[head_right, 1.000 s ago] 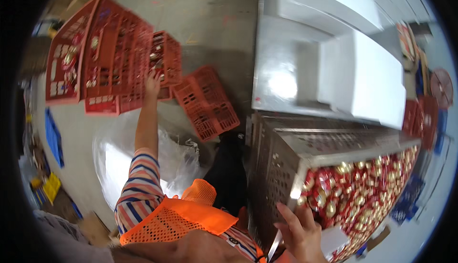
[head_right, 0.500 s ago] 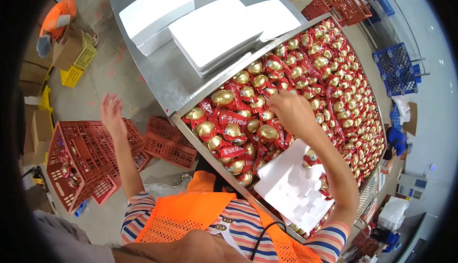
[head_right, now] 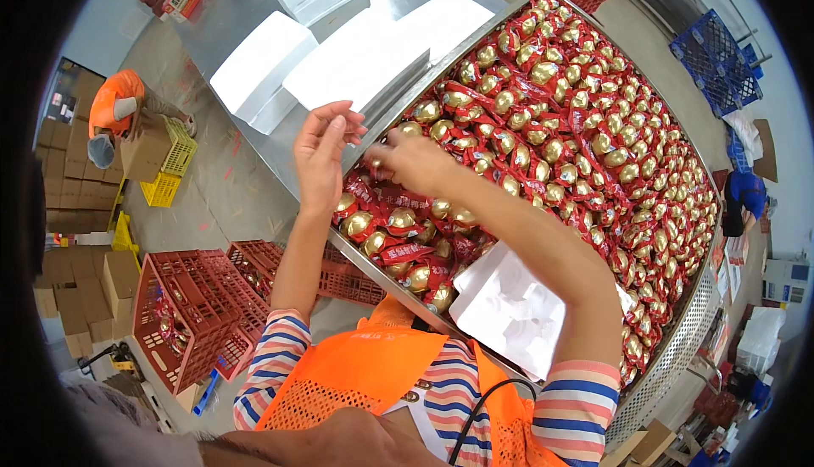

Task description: Packaging gold-foil-wrapped chocolates into white trays and then placing those trays into white boxes.

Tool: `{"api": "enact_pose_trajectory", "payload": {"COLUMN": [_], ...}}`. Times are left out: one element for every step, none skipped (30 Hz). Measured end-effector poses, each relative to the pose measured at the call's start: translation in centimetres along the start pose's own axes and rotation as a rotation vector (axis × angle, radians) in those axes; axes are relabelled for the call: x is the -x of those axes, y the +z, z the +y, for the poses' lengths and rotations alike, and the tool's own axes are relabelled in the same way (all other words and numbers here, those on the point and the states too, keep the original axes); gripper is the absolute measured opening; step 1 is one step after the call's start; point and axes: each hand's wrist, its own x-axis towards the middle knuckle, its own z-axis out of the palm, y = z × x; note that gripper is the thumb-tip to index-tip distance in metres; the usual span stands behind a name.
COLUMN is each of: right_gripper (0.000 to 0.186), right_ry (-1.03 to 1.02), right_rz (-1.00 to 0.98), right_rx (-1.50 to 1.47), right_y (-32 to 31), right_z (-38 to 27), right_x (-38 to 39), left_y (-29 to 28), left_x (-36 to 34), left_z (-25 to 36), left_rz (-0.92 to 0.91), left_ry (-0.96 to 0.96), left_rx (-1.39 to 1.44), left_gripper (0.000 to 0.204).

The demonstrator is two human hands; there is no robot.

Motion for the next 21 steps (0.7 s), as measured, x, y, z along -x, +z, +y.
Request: {"api": "enact_pose_trajectory", "payload": {"right_gripper": [0.047,0.047,0.053,0.051,0.049,0.052,0.055,0.062,0.067,0.069,0.071,0.076,0.071,0.067,0.063,0.055,0.055,0.059,0.062,0.065,0.072], "right_ry": [0.091,0.121,0.208,0.256,0.302,0.306,0.313,0.331,0.325,0.338,0.353,0.3,0.293,0.289,0.284,0.391,0.402,0.407,0.413,0.427,0.522], "right_rz": [-0.011,-0.038,-0.079,-0.048,-0.011,0.031,0.077,0.056,0.092,0.128,0.164,0.142,0.156,0.199,0.243,0.341,0.367,0.42,0.471,0.497,0.411], "right_rx": [-0.281,-0.414,-0.653,-0.803,-0.952,-1.001,-1.046,-1.224,-1.261,-1.222,-1.185,-1.181,-1.276,-1.263,-1.251,-1.227,-1.228,-1.198,-1.168,-1.147,-0.976], "right_y": [-1.6,-4.0,-6.4,-7.2,-7.8,-9.2,-10.6,-10.5,-9.8,-9.0,-8.5,-9.4,-10.1,-11.0,-11.6,-11.7,-11.8,-11.6,-11.5,-12.1,-13.1], "right_z": [1.0,1.1,0.6,1.0,1.1,-0.1,-1.5,-1.6,-1.3,-1.0,-1.2,-2.2,-3.6,-4.9,-6.0,-6.8,-7.1,-7.6,-8.1,-8.4,-8.3], "right_x": [1.2,2.5,4.3,6.4,8.3,9.8,11.4,12.6,14.2,15.6,17.0,17.8,18.4,19.2,20.2,21.3,22.1,23.1,24.0,24.6,25.6], "left_y": [0.3,0.3,0.3,0.6,1.0,1.8,2.3,3.2,4.6,6.1,7.6,8.8,9.8,10.5,11.1,11.7,12.4,13.1,13.6,14.5,15.5], "left_x": [0.3,0.9,1.5,2.0,2.5,3.2,3.6,4.1,4.5,4.9,5.3,5.5,5.7,6.0,6.4,6.9,7.1,7.6,7.8,8.0,8.2], "left_z": [-0.3,-0.5,-0.5,-0.5,-0.4,0.5,0.8,1.3,2.0,2.7,3.3,3.7,3.9,4.1,4.2,4.3,4.2,4.1,3.9,3.8,4.0], "left_rz": [-0.01,0.009,0.004,-0.04,-0.086,-0.168,-0.288,-0.378,-0.483,-0.54,-0.558,-0.602,-0.65,-0.664,-0.691,-0.675,-0.658,-0.658,-0.673,-0.707,-0.736], "left_ry": [-0.011,-0.013,-0.008,-0.043,-0.078,-0.172,-0.209,-0.235,-0.262,-0.259,-0.313,-0.266,-0.22,-0.27,-0.271,-0.264,-0.26,-0.332,-0.409,-0.34,-0.273], "left_rx": [-0.045,-0.123,-0.118,-0.164,-0.21,-0.139,-0.083,-0.04,0.004,-0.015,0.041,0.009,-0.02,0.024,0.024,0.03,0.037,0.119,0.13,0.117,0.107], "left_gripper": [0.023,0.023,0.023,0.023,0.024,0.026,0.034,0.041,0.048,0.062,0.062,0.055,0.049,0.047,0.047,0.045,0.043,0.041,0.046,0.05,0.055]}}
